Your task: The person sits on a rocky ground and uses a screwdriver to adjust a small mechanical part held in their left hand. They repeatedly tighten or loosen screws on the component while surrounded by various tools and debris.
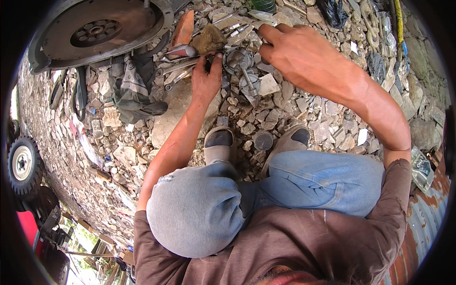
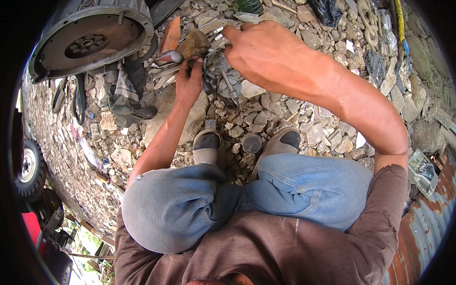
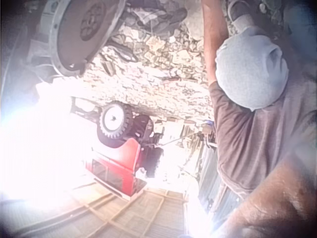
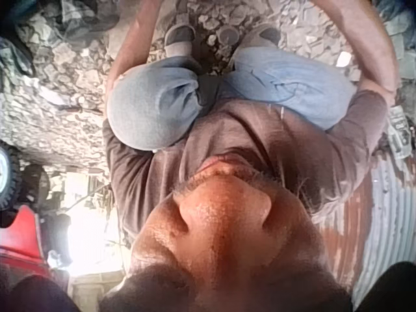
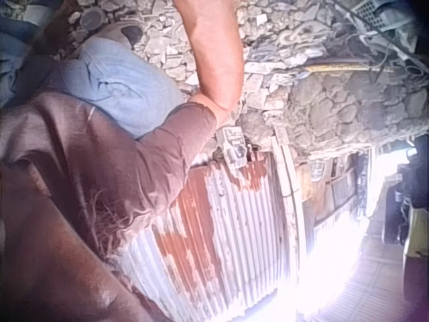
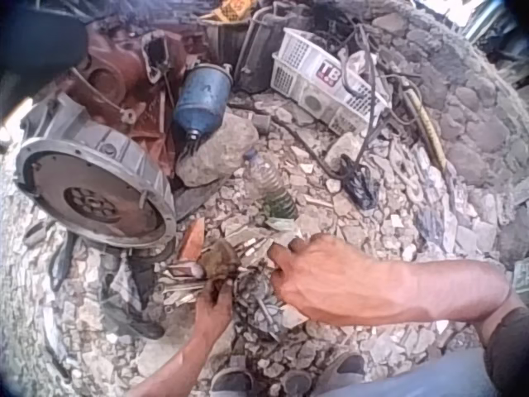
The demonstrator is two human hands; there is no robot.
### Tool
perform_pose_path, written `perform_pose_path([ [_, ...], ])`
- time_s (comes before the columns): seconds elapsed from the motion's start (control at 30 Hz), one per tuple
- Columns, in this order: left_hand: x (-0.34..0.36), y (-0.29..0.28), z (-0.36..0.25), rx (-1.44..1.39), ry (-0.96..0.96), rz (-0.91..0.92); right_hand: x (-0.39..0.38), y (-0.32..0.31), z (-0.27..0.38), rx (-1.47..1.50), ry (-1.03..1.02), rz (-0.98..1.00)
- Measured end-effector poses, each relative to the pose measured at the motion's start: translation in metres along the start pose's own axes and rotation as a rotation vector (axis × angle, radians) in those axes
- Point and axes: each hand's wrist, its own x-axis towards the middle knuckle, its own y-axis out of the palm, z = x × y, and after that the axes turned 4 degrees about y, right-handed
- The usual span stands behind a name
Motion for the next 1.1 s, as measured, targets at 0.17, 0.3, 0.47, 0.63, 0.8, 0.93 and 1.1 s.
perform_pose_path([
  [0.17, -0.004, -0.003, -0.003, 0.044, 0.030, -0.041, -0.015, -0.012, -0.025, 0.195, 0.357, 0.347],
  [0.3, -0.003, -0.001, -0.003, 0.065, 0.083, -0.044, -0.048, 0.015, -0.072, 0.937, 0.632, 0.368],
  [0.47, -0.003, 0.000, -0.009, 0.003, -0.009, -0.004, -0.043, 0.080, -0.039, 1.217, 0.747, 0.263],
  [0.63, -0.003, -0.001, -0.004, 0.051, 0.067, -0.026, -0.015, 0.126, 0.009, 1.216, 0.803, 0.260],
  [0.8, -0.001, 0.000, 0.001, 0.060, 0.060, -0.039, -0.014, 0.133, 0.024, 1.160, 0.753, 0.133],
  [0.93, -0.001, -0.001, 0.000, 0.058, 0.072, -0.041, -0.010, 0.133, 0.029, 1.062, 0.749, 0.040],
  [1.1, -0.002, -0.001, -0.007, 0.046, 0.016, -0.009, -0.007, 0.133, 0.026, 0.972, 0.814, 0.145],
])
